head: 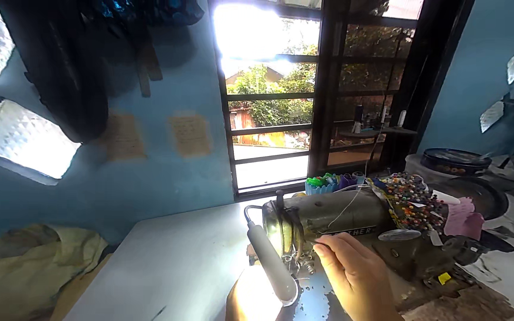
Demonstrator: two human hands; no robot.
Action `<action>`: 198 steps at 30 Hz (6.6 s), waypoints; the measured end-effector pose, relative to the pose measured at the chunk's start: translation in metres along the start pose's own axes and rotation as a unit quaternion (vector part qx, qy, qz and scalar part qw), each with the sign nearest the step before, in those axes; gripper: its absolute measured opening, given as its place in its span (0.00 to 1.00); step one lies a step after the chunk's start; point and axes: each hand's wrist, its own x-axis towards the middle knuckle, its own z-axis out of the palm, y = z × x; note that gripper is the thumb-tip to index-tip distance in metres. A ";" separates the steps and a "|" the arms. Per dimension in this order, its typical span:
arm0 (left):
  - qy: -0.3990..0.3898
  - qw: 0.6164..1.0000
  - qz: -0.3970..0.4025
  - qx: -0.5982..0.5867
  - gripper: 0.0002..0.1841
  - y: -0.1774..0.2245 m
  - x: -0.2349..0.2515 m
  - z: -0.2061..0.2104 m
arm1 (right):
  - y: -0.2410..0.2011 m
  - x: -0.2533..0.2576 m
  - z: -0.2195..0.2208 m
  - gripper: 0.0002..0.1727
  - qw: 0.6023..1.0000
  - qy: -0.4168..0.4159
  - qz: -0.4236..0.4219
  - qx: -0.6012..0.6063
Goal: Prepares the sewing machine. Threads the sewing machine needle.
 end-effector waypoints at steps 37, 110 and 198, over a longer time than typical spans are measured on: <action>0.123 0.976 0.098 0.150 0.11 -0.005 0.019 -0.002 | -0.025 -0.017 0.004 0.13 0.992 -0.027 -0.083 -0.093; -0.019 0.977 0.001 0.213 0.19 -0.013 0.018 -0.019 | -0.044 -0.040 0.032 0.18 0.997 -0.039 0.063 -0.014; -0.008 0.984 0.027 0.175 0.09 -0.014 0.024 -0.019 | -0.066 -0.034 0.003 0.16 0.940 -0.214 0.250 0.084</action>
